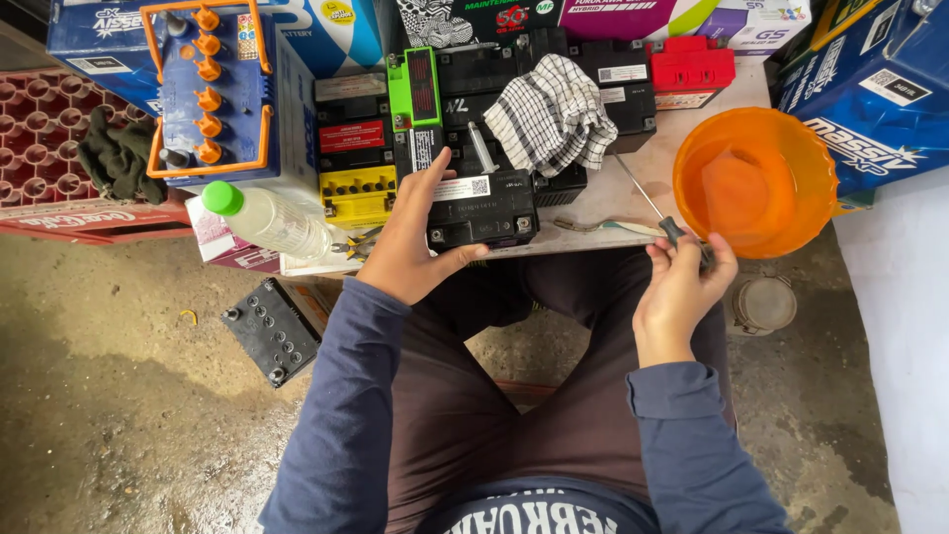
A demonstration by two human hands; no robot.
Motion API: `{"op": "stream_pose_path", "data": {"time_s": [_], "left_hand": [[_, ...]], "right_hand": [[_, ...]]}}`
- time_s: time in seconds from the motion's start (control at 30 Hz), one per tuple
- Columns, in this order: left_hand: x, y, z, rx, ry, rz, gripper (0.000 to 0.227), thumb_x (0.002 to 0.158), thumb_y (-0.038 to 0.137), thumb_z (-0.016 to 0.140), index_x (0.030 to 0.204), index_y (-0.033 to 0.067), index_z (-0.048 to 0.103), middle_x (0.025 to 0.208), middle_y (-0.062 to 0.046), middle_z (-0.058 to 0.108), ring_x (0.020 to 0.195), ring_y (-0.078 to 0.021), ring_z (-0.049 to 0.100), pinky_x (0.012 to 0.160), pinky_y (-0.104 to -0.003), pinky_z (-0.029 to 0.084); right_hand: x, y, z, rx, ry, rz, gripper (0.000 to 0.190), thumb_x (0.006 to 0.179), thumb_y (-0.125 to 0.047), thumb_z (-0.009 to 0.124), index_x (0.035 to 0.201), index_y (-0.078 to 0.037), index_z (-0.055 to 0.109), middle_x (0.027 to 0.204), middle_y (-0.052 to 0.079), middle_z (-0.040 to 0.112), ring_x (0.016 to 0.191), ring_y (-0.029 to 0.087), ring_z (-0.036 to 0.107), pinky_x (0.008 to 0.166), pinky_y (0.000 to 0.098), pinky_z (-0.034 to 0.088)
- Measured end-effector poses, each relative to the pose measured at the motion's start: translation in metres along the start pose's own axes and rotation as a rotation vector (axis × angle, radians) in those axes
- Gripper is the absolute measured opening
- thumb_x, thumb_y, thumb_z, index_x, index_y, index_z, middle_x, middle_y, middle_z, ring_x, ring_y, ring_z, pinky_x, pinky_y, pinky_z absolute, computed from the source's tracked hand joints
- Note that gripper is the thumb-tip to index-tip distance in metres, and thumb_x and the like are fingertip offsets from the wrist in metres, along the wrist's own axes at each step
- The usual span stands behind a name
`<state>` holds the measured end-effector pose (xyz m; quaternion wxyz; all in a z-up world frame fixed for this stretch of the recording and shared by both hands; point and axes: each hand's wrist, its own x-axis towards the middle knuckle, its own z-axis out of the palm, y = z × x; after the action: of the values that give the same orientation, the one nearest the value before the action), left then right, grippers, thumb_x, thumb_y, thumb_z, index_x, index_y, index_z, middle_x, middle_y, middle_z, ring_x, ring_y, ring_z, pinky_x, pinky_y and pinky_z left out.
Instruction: Repairing or maintaining a small lead-acid battery using a screwdriver
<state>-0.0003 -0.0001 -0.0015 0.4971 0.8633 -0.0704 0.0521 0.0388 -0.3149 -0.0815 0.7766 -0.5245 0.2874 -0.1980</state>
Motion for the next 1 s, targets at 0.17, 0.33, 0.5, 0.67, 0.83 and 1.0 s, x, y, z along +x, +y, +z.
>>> {"op": "stream_pose_path", "data": {"time_s": [0.17,0.33,0.5,0.67,0.83,1.0], "left_hand": [[0.0,0.002,0.001,-0.014,0.008,0.014,0.112,0.077,0.029,0.095,0.165,0.0174,0.026,0.143,-0.016,0.048,0.142,-0.0423,0.045,0.12,-0.058,0.034],[0.001,0.002,0.002,-0.008,0.014,0.024,0.112,0.077,0.029,0.095,0.165,0.0174,0.027,0.143,-0.016,0.048,0.142,-0.0426,0.046,0.12,-0.058,0.034],[0.0,0.005,0.001,-0.019,0.006,0.007,0.111,0.077,0.028,0.095,0.164,0.0165,0.027,0.143,-0.017,0.047,0.142,-0.0439,0.045,0.12,-0.059,0.033],[-0.001,0.002,0.001,-0.017,0.005,0.011,0.111,0.077,0.029,0.095,0.164,0.0172,0.027,0.143,-0.017,0.047,0.142,-0.0435,0.045,0.12,-0.059,0.034],[0.001,0.002,0.001,-0.019,0.003,0.008,0.112,0.076,0.029,0.095,0.164,0.0171,0.028,0.143,-0.017,0.047,0.142,-0.0437,0.045,0.119,-0.059,0.034],[0.001,0.003,0.001,-0.011,0.01,0.023,0.11,0.077,0.03,0.095,0.164,0.0151,0.028,0.142,-0.018,0.048,0.141,-0.0438,0.046,0.12,-0.058,0.034]], "right_hand": [[0.009,-0.004,-0.019,-0.115,-0.013,-0.217,0.027,0.108,-0.008,0.054,0.129,-0.018,0.04,0.103,0.011,0.061,0.066,0.009,0.054,0.059,0.0198,0.05],[0.023,0.011,-0.015,-0.228,-0.103,-0.319,0.028,0.111,-0.007,0.055,0.132,-0.019,0.041,0.096,0.012,0.062,0.065,0.01,0.051,0.058,0.021,0.045],[0.023,0.03,0.006,-0.451,-0.188,-0.176,0.036,0.107,-0.014,0.064,0.136,-0.014,0.042,0.098,0.009,0.073,0.069,0.007,0.064,0.059,0.0168,0.055],[0.034,0.041,0.022,-0.421,-0.251,0.019,0.052,0.107,-0.019,0.064,0.144,-0.003,0.032,0.095,0.009,0.072,0.064,0.005,0.063,0.058,0.0143,0.055],[0.027,0.027,0.015,-0.686,-0.407,0.086,0.07,0.108,-0.016,0.055,0.158,0.004,0.011,0.101,0.01,0.072,0.066,0.004,0.064,0.065,0.0193,0.052],[0.03,0.026,0.007,-1.093,-0.407,-0.14,0.085,0.097,-0.01,0.072,0.16,0.01,0.018,0.117,0.013,0.067,0.093,0.02,0.063,0.084,0.033,0.056]]}}
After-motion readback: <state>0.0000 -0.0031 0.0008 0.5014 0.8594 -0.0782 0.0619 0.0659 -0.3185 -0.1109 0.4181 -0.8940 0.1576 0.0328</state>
